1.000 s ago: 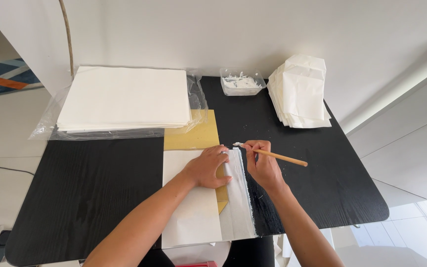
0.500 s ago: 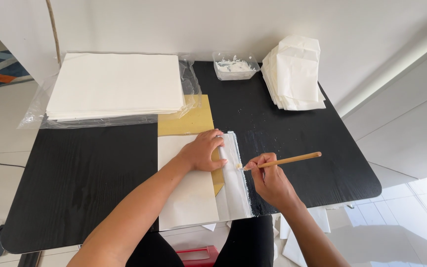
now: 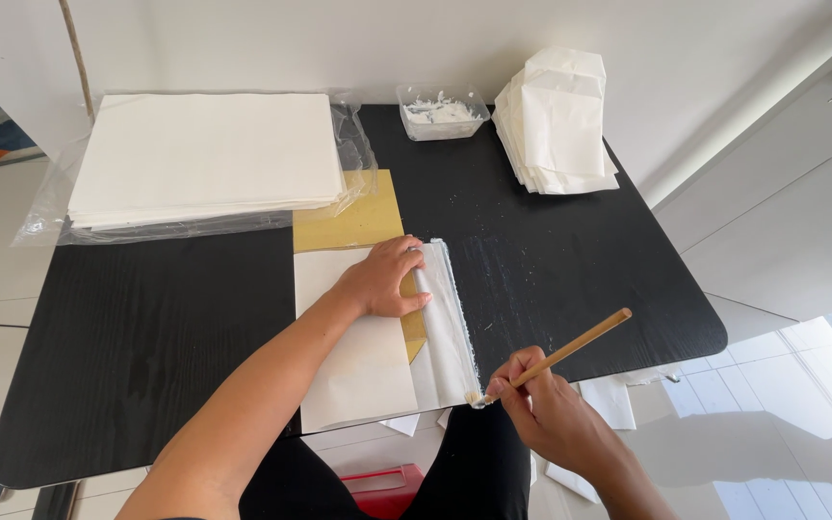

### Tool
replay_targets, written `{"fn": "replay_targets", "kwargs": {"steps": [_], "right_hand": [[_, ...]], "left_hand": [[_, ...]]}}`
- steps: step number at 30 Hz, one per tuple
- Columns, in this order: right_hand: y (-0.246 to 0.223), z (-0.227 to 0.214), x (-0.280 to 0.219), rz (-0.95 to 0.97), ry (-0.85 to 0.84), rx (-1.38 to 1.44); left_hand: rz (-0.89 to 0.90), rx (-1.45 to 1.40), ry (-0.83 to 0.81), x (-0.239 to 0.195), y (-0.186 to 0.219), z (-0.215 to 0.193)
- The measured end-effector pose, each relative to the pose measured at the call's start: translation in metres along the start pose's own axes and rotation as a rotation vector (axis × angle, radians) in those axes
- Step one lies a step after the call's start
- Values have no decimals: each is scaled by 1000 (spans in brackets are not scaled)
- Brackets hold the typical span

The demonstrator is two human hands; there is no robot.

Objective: Applying glue to paper sheets with a brush and folding them to assemble bags.

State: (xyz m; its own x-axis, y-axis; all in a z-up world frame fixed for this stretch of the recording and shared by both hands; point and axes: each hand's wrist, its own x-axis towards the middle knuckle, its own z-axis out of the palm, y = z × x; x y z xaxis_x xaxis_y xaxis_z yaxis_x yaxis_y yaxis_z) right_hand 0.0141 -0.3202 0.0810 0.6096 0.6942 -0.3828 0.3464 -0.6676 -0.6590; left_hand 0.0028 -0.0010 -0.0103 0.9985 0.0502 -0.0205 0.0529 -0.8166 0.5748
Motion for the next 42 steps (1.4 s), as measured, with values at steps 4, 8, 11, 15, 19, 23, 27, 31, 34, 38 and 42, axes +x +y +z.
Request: {"fn": "replay_targets", "kwargs": {"steps": [4,8,11,15,19,23,27,31,34,38,42], "right_hand": [[-1,-10,-8,-25,-12,22],[1,-21,1,-215,102,36],[-10,-25,15,-251,101,25],[-4,-17,51,-456,170,17],[-5,-15,78,-497,206,3],[-4,-16,107,-516,257,-8],[-4,-16,133,-533,313,-45],[-15,-23,158,-596,330,-43],[-18,-24,179,-629,356,-12],[-24,-20,201,-659,390,8],[-20,-15,220,-700,458,-1]], "left_hand": [[-3,4,6,1,-1,1],[4,-3,11,3,-3,2],[-10,1,3,2,-1,0],[-13,185,-24,-3,10,-9],[-11,166,-5,-2,8,-9],[-14,163,10,1,6,-5],[5,172,27,2,4,-4],[-3,149,28,-3,9,-11],[-13,145,11,-5,12,-15],[-20,128,-2,-7,14,-17],[-37,118,-20,-10,20,-24]]}}
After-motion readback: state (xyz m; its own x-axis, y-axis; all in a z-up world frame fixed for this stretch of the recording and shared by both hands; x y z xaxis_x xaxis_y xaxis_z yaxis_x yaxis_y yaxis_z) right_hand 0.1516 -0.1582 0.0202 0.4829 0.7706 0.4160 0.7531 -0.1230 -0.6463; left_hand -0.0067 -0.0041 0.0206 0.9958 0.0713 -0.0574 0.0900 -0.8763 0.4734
